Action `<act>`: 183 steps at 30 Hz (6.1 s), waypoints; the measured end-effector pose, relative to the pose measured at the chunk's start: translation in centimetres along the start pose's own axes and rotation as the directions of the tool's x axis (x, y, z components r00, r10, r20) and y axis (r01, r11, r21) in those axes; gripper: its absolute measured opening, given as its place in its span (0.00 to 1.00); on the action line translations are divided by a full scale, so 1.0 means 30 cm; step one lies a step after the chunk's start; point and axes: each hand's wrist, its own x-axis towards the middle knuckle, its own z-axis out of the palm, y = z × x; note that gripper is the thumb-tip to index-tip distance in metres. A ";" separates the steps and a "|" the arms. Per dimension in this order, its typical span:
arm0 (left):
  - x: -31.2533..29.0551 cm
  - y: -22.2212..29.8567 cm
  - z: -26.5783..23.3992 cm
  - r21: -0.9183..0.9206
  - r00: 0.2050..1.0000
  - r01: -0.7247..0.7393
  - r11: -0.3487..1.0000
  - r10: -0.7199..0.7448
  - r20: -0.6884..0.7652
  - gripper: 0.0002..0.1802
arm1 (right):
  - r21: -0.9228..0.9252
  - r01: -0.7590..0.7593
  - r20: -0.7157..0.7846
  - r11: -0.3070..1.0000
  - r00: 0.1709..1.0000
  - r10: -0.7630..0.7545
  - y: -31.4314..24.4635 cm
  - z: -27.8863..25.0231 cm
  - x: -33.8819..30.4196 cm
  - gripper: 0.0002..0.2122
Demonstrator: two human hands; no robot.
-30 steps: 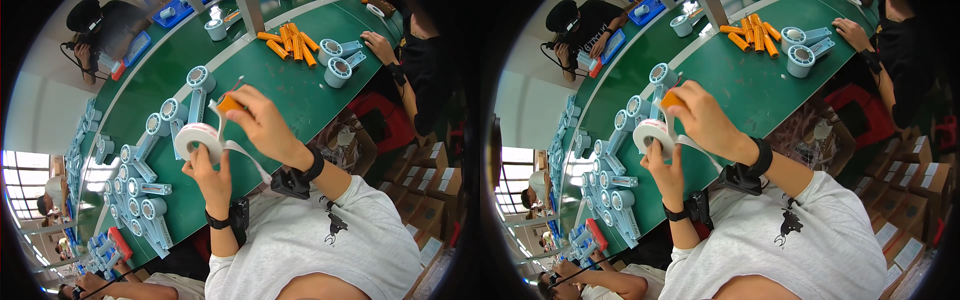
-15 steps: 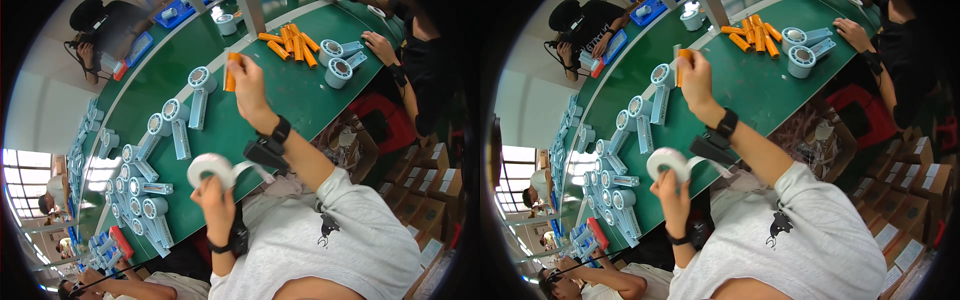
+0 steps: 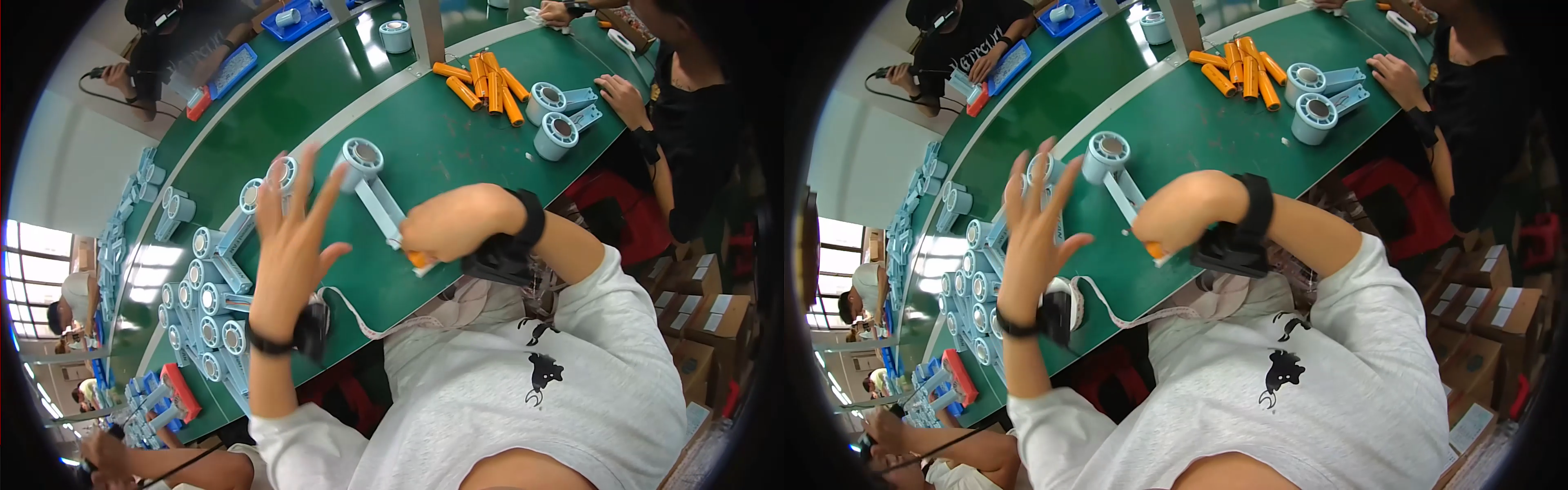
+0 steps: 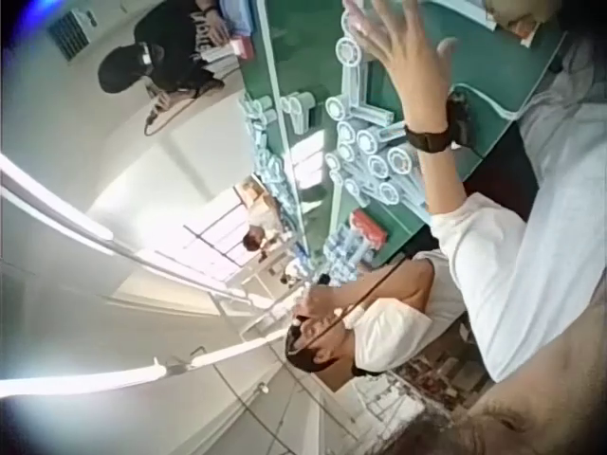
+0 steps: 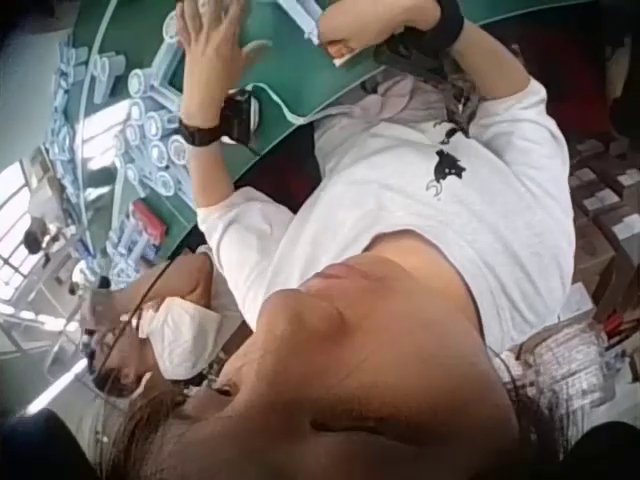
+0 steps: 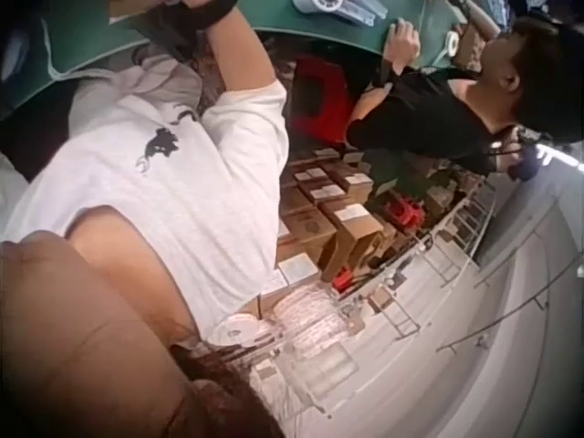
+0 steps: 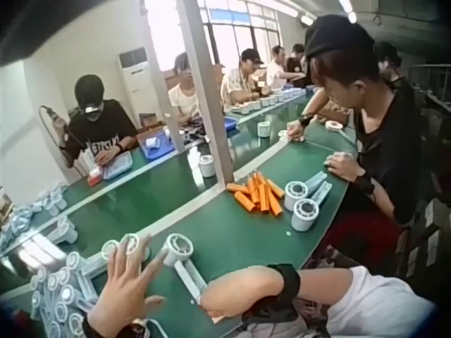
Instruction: The person applies double-sided tape to batteries by hand, presses each battery into the handle of a handheld fan, and moves the assembled units aside. After repeating this process, the person receives a box of batteries from another worker and continues the assembly.
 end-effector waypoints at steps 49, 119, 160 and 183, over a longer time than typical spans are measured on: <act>0.145 -0.097 0.310 -0.715 0.995 0.077 0.695 -0.013 0.095 0.05 | -0.090 -0.073 -0.959 0.993 0.275 -0.067 0.175 0.127 0.143 0.11; 0.108 -0.120 0.292 -0.535 0.979 -0.200 0.821 0.188 -0.078 0.09 | 0.217 0.396 -0.653 0.892 0.739 -0.169 0.219 0.025 0.085 0.08; 0.140 -0.130 0.336 -0.516 0.969 -0.234 0.824 0.242 -0.052 0.05 | 0.211 0.308 -0.913 0.928 0.402 0.074 0.124 0.116 -0.062 0.13; 0.128 -0.156 0.346 -0.921 0.995 0.090 0.379 0.010 0.102 0.06 | 0.504 0.462 -0.753 0.730 0.648 0.110 0.222 0.137 0.120 0.18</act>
